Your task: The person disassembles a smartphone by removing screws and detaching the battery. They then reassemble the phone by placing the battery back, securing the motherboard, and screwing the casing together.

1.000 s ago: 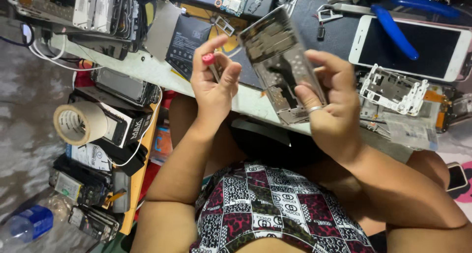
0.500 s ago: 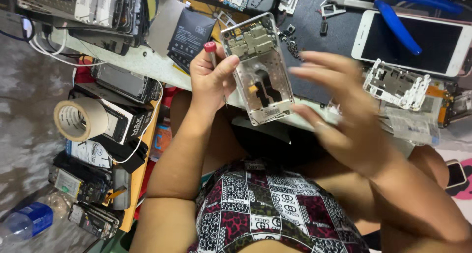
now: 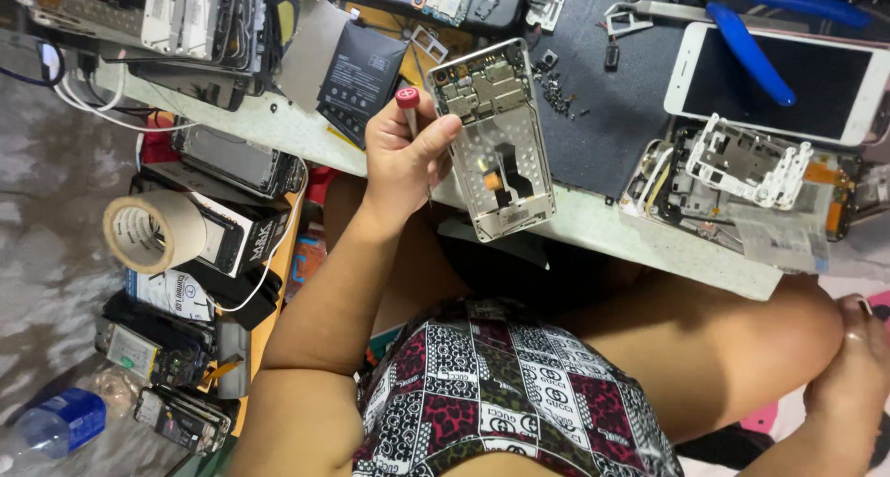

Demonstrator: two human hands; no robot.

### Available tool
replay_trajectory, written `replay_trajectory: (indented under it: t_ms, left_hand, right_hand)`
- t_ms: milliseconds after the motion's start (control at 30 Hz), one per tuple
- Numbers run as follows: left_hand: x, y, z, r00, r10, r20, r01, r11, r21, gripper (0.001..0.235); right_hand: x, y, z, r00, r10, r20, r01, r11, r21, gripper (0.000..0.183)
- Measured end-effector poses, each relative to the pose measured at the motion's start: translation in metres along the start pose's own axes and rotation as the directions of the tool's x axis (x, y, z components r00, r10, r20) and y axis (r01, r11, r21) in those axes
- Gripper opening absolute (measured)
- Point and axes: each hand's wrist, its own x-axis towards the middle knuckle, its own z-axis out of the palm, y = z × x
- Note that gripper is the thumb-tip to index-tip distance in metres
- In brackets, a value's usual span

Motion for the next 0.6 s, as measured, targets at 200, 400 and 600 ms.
replay_trajectory:
  t_ms: [200,400,600]
  left_hand:
    - [0.002,0.003,0.001,1.0,0.01,-0.009,-0.01,1.0,0.002,0.02]
    - [0.003,0.001,0.002,0.999,0.05,0.02,-0.05,0.999,0.011,0.019]
    - [0.002,0.002,0.006,0.998,0.032,0.06,-0.031,0.999,-0.014,0.017]
  right_hand:
    - [-0.01,-0.008,0.012,0.938,0.301,0.174,-0.346,0.853,0.39,0.02]
    - [0.006,-0.133,0.005,0.892,-0.45,0.044,0.225,0.526,0.82,0.016]
    - [0.063,-0.258,0.054,0.646,-0.757,-0.098,0.582,0.405,0.705,0.097]
